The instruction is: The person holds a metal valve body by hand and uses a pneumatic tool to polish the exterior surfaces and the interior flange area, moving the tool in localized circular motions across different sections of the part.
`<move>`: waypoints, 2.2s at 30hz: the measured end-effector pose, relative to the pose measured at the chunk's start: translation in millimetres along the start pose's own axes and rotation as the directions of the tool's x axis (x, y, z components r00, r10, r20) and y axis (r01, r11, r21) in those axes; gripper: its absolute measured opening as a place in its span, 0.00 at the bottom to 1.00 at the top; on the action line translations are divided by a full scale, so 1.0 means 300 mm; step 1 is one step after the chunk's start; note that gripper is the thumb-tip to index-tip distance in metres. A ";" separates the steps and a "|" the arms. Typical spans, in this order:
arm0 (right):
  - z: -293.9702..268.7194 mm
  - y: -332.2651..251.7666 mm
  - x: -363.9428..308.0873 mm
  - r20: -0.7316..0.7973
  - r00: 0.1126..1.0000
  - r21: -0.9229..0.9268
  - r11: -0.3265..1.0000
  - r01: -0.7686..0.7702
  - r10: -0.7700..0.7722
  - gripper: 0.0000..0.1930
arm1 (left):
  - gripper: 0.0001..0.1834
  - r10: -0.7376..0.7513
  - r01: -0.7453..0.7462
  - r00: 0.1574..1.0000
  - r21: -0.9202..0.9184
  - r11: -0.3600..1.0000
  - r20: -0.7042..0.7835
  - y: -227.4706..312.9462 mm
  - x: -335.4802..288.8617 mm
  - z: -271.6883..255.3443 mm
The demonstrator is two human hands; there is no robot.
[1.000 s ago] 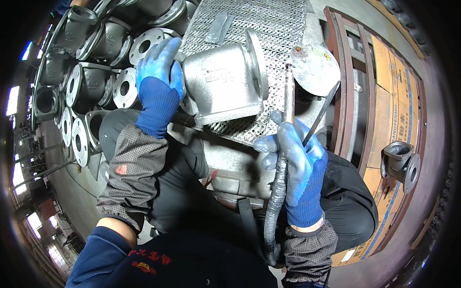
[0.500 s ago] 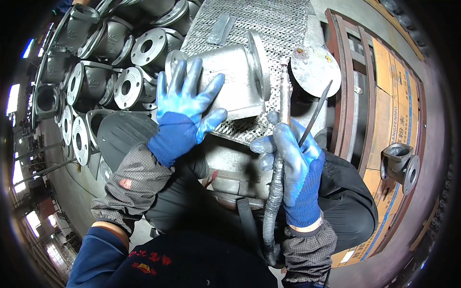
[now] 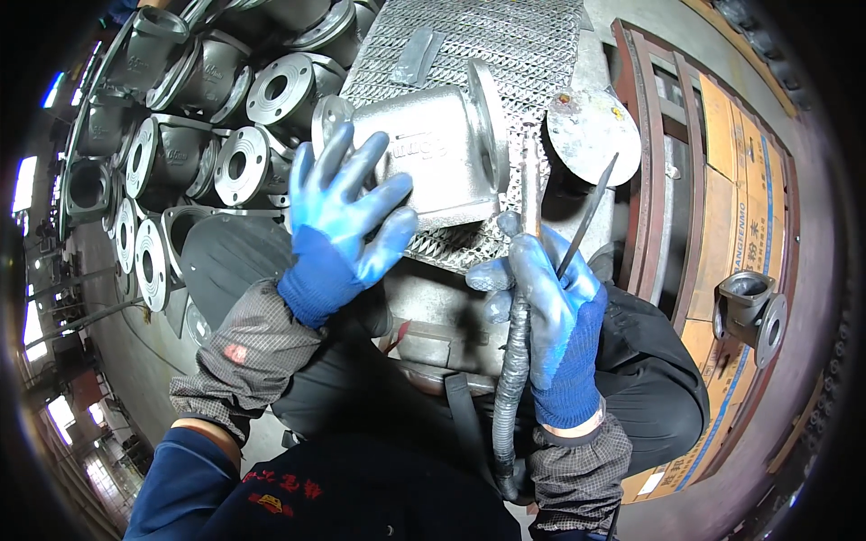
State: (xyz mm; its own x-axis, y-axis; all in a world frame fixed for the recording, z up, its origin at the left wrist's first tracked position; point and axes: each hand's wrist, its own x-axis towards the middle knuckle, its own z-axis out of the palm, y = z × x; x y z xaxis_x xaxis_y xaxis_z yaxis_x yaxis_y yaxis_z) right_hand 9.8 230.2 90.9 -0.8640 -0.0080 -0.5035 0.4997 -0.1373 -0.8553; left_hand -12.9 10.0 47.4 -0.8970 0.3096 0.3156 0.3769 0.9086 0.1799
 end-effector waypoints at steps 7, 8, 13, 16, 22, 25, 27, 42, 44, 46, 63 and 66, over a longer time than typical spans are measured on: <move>0.005 -0.001 0.002 0.176 0.983 0.025 0.998 -0.052 0.047 0.16 | 0.04 -0.097 -0.022 0.970 -0.478 0.878 -0.222 -0.041 -0.001 -0.012; 0.014 0.011 0.001 0.182 0.981 0.038 0.996 -0.078 0.070 0.16 | 0.04 -0.127 -0.006 0.970 -0.540 0.842 -0.209 -0.018 -0.015 -0.006; 0.088 0.085 -0.007 0.200 0.968 0.013 0.988 -0.154 0.148 0.17 | 0.08 -0.320 0.178 0.942 -0.660 0.730 -0.100 0.103 -0.074 0.032; 0.111 0.110 -0.005 0.215 0.965 0.033 0.987 -0.159 0.148 0.18 | 0.10 -0.326 0.219 0.945 -0.701 0.678 -0.020 0.109 -0.052 0.014; 0.134 0.120 0.011 0.208 0.963 0.095 0.976 -0.196 0.173 0.17 | 0.10 -0.278 0.225 0.960 -0.676 0.702 0.030 0.102 -0.043 0.022; 0.146 0.127 0.018 0.142 0.973 0.143 0.969 -0.203 0.183 0.16 | 0.09 -0.256 0.121 0.958 -0.625 0.771 -0.131 0.099 -0.041 0.032; 0.130 0.134 0.016 0.066 0.987 0.130 0.979 -0.154 0.147 0.16 | 0.09 -0.253 0.247 0.962 -0.722 0.647 0.102 0.090 -0.053 -0.013; 0.071 0.162 -0.037 0.574 0.776 -0.160 0.965 -0.208 0.262 0.17 | 0.29 0.006 0.426 0.903 -0.897 0.114 0.430 0.106 -0.085 -0.084; 0.066 0.196 -0.039 0.448 0.844 -0.533 0.670 0.516 -0.294 0.14 | 0.29 -0.149 0.514 0.828 -0.838 -0.182 0.540 0.145 -0.124 -0.030; 0.056 0.227 -0.036 0.433 0.800 -0.655 0.465 0.596 -0.416 0.14 | 0.30 -0.260 0.516 0.788 -0.829 -0.216 0.558 0.191 -0.130 -0.002; -0.086 0.234 -0.080 0.646 0.728 0.195 0.872 -0.450 0.231 0.21 | 0.32 0.110 0.640 0.756 -0.692 -0.334 0.646 0.236 -0.100 0.112; -0.125 0.251 -0.058 0.483 0.862 0.116 0.965 -0.236 0.153 0.19 | 0.28 0.064 0.590 0.805 -0.781 -0.205 0.590 0.282 -0.067 0.156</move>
State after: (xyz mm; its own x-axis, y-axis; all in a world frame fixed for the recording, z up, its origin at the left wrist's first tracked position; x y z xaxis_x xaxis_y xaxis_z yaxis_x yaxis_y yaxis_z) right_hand 64.7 257.2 30.7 -0.6987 -0.5063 -0.5055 0.6786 -0.2451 -0.6924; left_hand 26.0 93.7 12.5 -0.8338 0.4731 -0.2845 -0.4257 -0.2231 0.8769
